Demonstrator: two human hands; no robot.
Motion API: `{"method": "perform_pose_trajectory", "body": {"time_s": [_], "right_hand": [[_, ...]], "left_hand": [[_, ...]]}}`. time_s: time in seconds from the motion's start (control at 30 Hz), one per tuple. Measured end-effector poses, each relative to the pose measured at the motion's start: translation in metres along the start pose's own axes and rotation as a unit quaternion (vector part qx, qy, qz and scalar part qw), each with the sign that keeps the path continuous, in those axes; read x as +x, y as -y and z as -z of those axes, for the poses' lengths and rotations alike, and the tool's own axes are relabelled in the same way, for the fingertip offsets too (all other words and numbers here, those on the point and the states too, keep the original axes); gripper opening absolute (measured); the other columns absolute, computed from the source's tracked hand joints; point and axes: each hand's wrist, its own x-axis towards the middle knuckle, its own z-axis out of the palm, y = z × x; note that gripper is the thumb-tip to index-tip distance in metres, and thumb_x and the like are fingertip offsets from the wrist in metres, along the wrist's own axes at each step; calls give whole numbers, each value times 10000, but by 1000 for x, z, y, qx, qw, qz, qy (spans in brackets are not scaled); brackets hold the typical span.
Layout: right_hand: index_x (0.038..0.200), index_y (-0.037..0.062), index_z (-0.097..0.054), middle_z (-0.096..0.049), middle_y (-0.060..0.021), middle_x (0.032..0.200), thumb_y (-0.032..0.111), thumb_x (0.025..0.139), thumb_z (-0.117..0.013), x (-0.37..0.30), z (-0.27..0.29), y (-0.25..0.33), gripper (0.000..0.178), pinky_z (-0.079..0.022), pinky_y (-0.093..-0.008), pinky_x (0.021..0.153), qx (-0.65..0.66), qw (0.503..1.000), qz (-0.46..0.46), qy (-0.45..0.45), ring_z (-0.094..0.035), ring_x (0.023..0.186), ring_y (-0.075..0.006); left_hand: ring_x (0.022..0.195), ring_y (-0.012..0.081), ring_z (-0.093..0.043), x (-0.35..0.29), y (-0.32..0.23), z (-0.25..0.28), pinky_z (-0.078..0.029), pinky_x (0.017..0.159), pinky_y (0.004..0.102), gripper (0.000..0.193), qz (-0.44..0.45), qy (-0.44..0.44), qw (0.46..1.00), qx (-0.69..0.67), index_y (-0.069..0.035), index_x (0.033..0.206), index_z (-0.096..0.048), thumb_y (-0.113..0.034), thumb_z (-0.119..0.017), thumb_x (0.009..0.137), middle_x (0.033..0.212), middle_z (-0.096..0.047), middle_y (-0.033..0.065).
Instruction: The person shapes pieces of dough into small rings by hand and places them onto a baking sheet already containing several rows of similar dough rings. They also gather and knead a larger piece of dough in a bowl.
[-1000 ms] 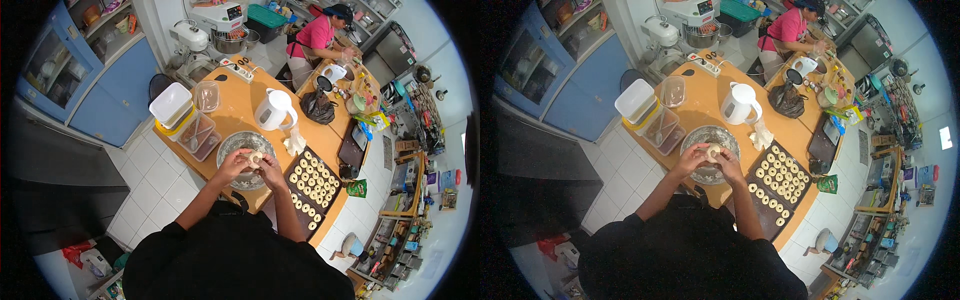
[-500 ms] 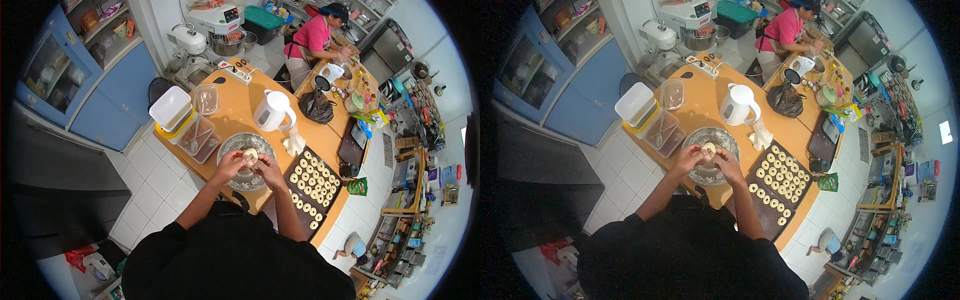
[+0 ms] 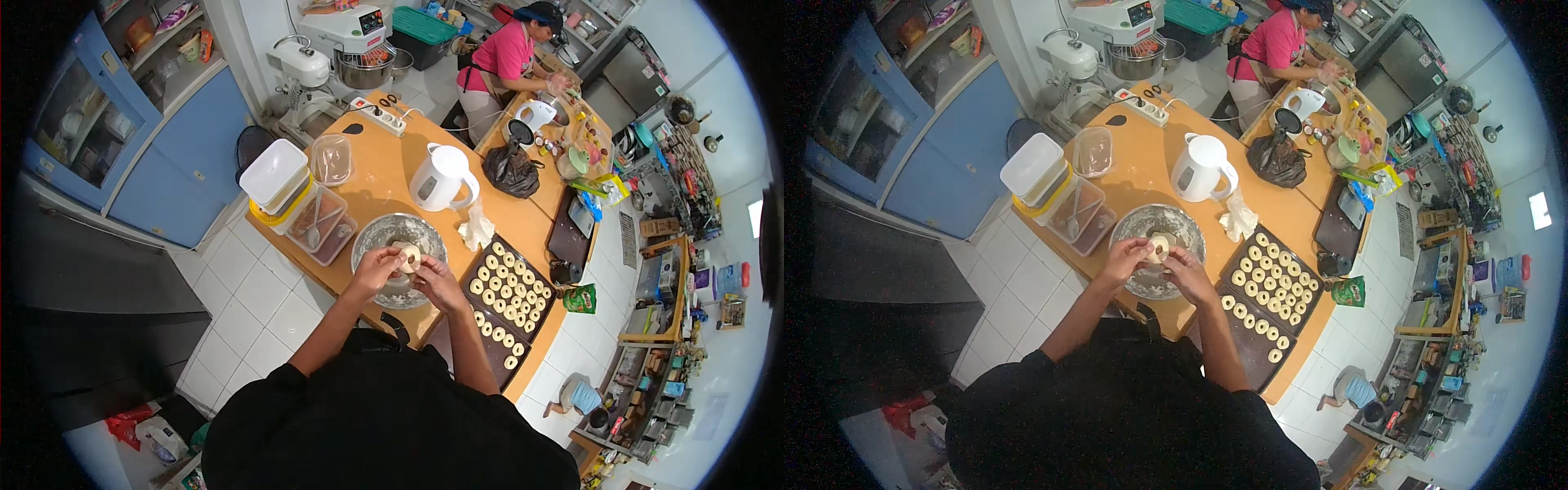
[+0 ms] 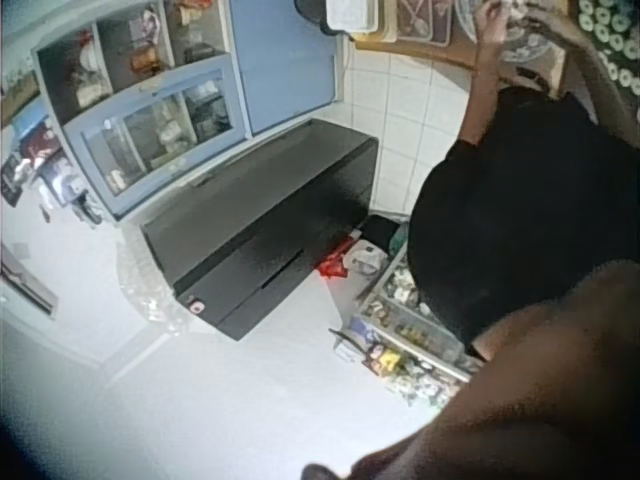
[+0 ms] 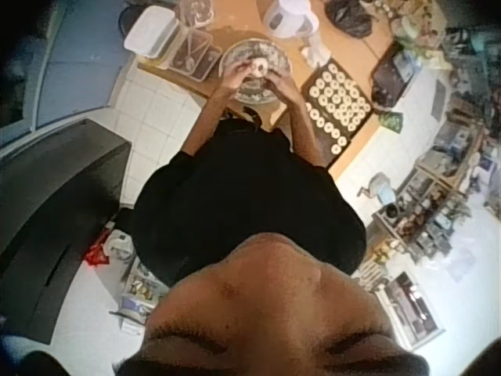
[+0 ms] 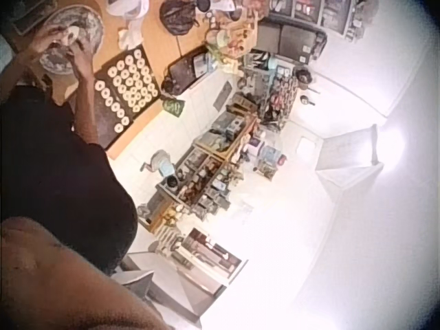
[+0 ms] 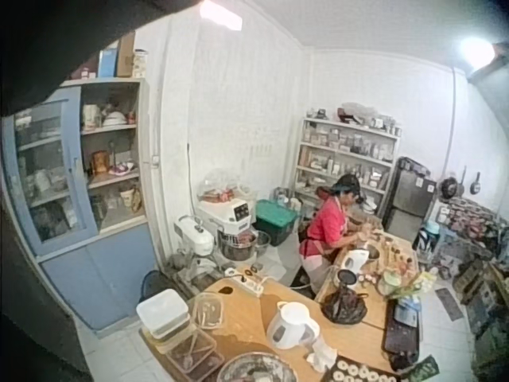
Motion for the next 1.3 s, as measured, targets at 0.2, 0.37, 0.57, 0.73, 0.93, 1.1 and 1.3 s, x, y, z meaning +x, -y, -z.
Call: {"method": "perform_pose_trajectory", "body": {"time_s": [0.2,0.37,0.57,0.73,0.93,1.1,1.3], "right_hand": [[1043,74,-588,-567,20,902,145,903,-568,0,3,1,158,-471,-254,733,-64,998,5,-9,-527,808,-72],[989,90,-592,-581,31,892,145,894,-587,-4,-4,7,110,-448,-241,715,-69,997,23,-4,-519,788,-58],[989,100,-603,-588,37,907,174,883,-612,-2,-6,6,130,-440,-231,710,-49,999,11,-8,-520,794,-53],[1018,96,-595,-594,27,913,172,886,-602,1,-6,4,152,-451,-245,725,-43,999,-5,-14,-527,783,-65],[1075,65,-576,-613,-9,951,131,901,-555,1,-14,8,187,-476,-290,764,27,999,18,4,-561,812,-99],[1102,42,-567,-622,-28,978,98,896,-536,1,-9,6,215,-484,-310,787,63,998,14,13,-579,842,-119],[1148,24,-551,-639,-69,1005,74,897,-520,3,-1,3,257,-513,-327,792,9,999,39,0,-622,870,-160]], "left_hand": [[858,83,-582,1,12,2,-467,702,227,273,-16,37,999,-23,-6,1105,-582,-177,-605,893,969,-633,21],[858,79,-584,-3,0,-5,-469,694,226,248,-38,49,998,0,-7,1081,-586,-156,-613,885,969,-630,23],[836,79,-590,-3,-3,-5,-464,677,211,207,-20,43,999,13,-37,1066,-593,-140,-593,886,956,-634,7],[905,89,-569,-7,-13,-8,-455,747,256,249,59,40,993,-89,-97,1073,-586,-282,-498,929,974,-617,-6],[1006,147,-554,5,4,12,-451,862,347,352,52,243,940,-232,-84,1214,-484,-310,-433,949,1108,-582,45],[896,125,-556,-4,-8,-5,-456,809,314,287,60,190,955,-218,-79,1155,-511,-267,-477,941,1020,-581,26],[822,79,-552,-3,-8,-9,-469,720,249,222,34,91,990,-107,-62,1100,-544,-146,-582,898,959,-587,-2]]}}
